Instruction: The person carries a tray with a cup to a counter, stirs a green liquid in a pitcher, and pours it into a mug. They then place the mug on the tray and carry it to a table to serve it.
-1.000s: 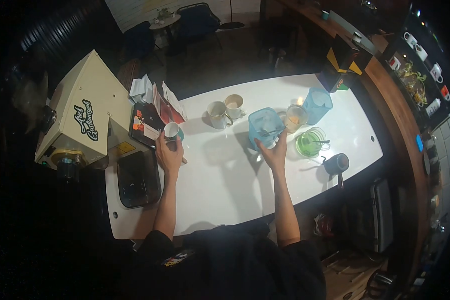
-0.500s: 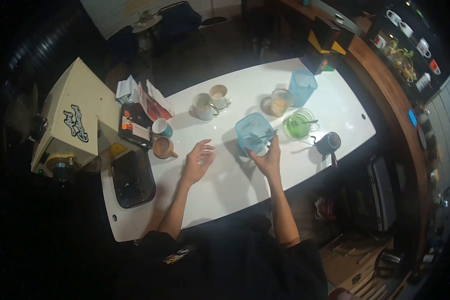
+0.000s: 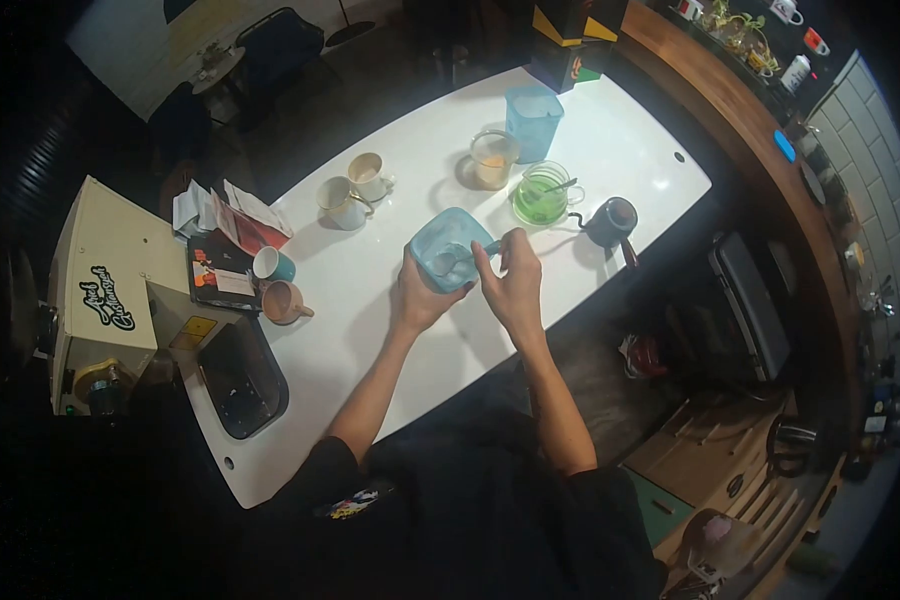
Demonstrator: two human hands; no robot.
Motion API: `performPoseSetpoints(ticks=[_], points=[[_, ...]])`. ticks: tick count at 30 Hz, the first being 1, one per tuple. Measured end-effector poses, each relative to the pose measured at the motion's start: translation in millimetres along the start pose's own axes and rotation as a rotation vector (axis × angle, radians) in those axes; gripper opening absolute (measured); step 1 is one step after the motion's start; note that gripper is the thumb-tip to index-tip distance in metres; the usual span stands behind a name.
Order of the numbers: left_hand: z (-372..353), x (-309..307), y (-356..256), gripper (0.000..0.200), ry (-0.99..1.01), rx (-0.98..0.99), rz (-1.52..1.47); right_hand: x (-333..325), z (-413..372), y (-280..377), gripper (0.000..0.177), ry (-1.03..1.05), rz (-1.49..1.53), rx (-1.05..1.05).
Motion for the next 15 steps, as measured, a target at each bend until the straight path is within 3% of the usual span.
performPoseSetpoints(ticks=[6,9,12,13,15], points=[[-28.7,1.0,13.8,0.093,-0.077,0.279,-0.004,-4.6,-26.6,2.0,0.026,0.021,-0.158,-0.081],[-35.9,0.5,21.4,0.091,-0.11,0.418,0.093,-6.6,-50.1,11.4,0.028,-0.028,-0.172,-0.287],[-39.9,-1.1,27.0,0.088,-0.094,0.461,0.048,1.8,-72.3,19.0,0.009,0.06,-0.029,-0.35],[-41.2,-2.5,28.2,0.088,-0.094,0.458,0.05,4.9,-78.5,18.2,0.02,0.154,0.085,-0.327],[-39.5,-5.2,30.5,0.084,-0.053,0.468,-0.103,8.0,-85.5,22.1,0.022,0.162,0.101,-0.316]])
Point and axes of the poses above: each hand's wrist, its own z-axis towards the middle knuckle, its own x-axis out of the palm, y = z × x, the point moved 1 cm from there along z, towards the middle knuckle, and after that the axes turned 9 degrees about -z, right-handed, at the moved point
